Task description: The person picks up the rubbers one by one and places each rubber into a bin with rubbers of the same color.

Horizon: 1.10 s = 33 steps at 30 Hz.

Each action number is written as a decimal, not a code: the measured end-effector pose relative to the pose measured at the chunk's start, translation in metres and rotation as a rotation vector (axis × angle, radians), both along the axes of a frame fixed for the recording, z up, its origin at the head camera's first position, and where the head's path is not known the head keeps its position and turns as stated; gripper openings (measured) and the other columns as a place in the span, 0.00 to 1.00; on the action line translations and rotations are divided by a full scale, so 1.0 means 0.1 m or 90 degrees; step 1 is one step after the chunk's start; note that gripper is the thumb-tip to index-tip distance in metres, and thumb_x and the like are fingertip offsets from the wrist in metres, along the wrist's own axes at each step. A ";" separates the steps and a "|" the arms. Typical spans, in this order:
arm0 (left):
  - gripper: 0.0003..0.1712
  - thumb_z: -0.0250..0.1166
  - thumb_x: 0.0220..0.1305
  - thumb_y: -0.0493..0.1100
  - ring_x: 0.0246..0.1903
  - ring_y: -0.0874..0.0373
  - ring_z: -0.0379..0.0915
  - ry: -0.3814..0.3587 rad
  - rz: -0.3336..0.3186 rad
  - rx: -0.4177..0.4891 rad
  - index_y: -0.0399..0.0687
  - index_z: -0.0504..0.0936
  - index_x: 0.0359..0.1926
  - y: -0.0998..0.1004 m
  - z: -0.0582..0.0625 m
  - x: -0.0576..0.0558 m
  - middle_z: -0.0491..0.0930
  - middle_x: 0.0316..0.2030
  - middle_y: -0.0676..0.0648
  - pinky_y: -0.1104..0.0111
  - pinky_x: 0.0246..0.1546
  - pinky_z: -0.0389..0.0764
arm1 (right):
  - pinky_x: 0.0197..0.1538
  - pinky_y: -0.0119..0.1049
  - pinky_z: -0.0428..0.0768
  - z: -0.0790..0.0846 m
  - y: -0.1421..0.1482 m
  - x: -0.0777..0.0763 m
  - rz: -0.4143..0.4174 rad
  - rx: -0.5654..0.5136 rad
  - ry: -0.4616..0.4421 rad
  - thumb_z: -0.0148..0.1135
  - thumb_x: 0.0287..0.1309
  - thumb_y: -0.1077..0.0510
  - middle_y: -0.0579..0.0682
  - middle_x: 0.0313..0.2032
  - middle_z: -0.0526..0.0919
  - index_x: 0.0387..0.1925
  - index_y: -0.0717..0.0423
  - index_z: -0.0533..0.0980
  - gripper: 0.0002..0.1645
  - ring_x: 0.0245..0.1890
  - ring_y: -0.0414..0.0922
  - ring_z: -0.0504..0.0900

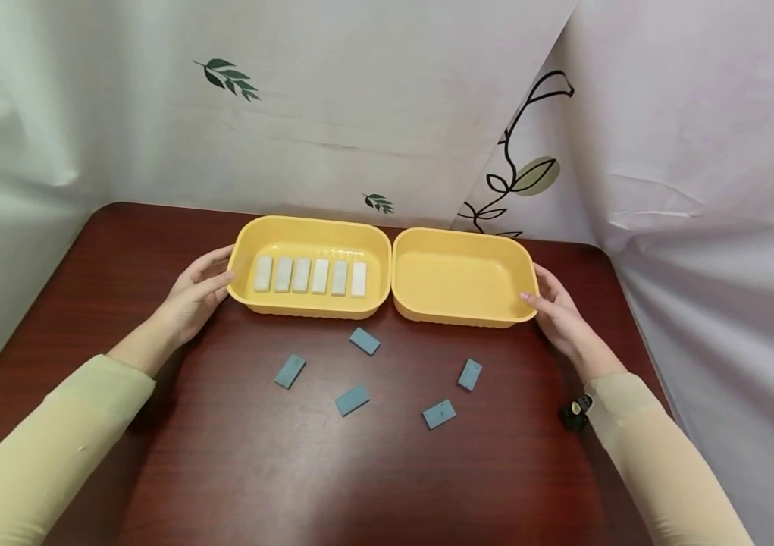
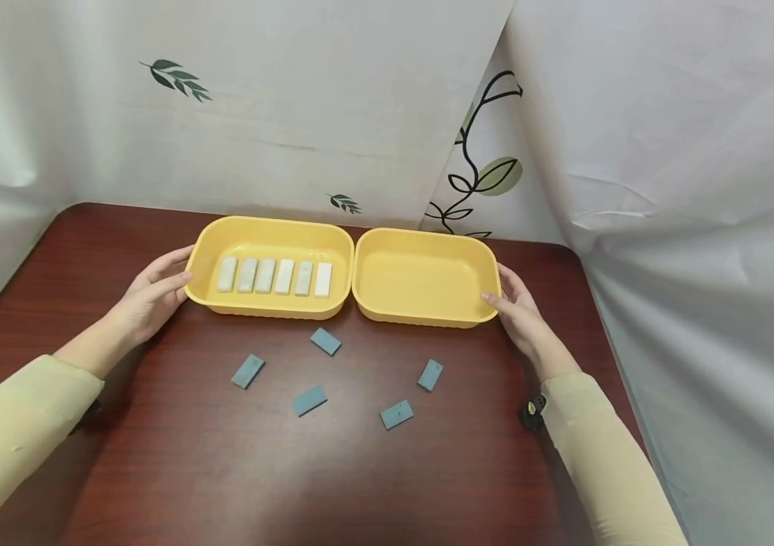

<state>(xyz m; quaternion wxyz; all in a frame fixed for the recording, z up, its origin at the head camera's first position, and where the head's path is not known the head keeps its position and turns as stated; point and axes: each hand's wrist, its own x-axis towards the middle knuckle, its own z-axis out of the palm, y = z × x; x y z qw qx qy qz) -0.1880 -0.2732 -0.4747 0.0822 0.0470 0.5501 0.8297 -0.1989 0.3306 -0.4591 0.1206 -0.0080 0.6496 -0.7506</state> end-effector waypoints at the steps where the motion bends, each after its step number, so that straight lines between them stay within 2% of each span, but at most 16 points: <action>1: 0.24 0.54 0.79 0.28 0.56 0.66 0.82 0.001 -0.001 0.002 0.54 0.77 0.66 0.00 0.00 0.00 0.78 0.61 0.53 0.79 0.58 0.82 | 0.56 0.23 0.82 -0.01 0.00 0.00 0.002 -0.011 0.004 0.50 0.75 0.72 0.39 0.64 0.68 0.72 0.45 0.63 0.32 0.58 0.34 0.76; 8: 0.24 0.53 0.79 0.28 0.55 0.65 0.82 0.001 -0.016 0.002 0.53 0.76 0.67 0.00 0.01 0.01 0.80 0.59 0.53 0.78 0.57 0.84 | 0.56 0.24 0.82 -0.09 0.02 0.02 0.016 -0.035 0.031 0.49 0.76 0.72 0.41 0.65 0.68 0.72 0.45 0.64 0.31 0.58 0.34 0.77; 21: 0.24 0.53 0.80 0.28 0.56 0.66 0.83 -0.014 -0.039 -0.021 0.52 0.72 0.69 -0.06 0.07 0.06 0.81 0.60 0.54 0.77 0.56 0.85 | 0.57 0.24 0.82 -0.10 0.07 0.01 0.020 -0.030 0.022 0.51 0.76 0.71 0.41 0.65 0.68 0.74 0.44 0.64 0.32 0.59 0.35 0.78; 26: 0.24 0.49 0.81 0.28 0.58 0.65 0.83 0.003 -0.060 0.000 0.49 0.72 0.69 -0.08 0.07 0.16 0.83 0.61 0.53 0.75 0.58 0.84 | 0.57 0.25 0.82 -0.10 0.08 0.01 0.020 -0.031 0.022 0.50 0.76 0.72 0.41 0.65 0.68 0.73 0.44 0.64 0.32 0.59 0.35 0.78; 33: 0.23 0.47 0.82 0.28 0.59 0.62 0.84 -0.001 -0.088 0.002 0.47 0.71 0.70 -0.10 0.07 0.39 0.83 0.63 0.53 0.72 0.60 0.85 | 0.58 0.25 0.82 -0.09 0.06 0.01 0.014 -0.031 0.012 0.51 0.75 0.72 0.40 0.65 0.68 0.73 0.43 0.64 0.33 0.59 0.35 0.77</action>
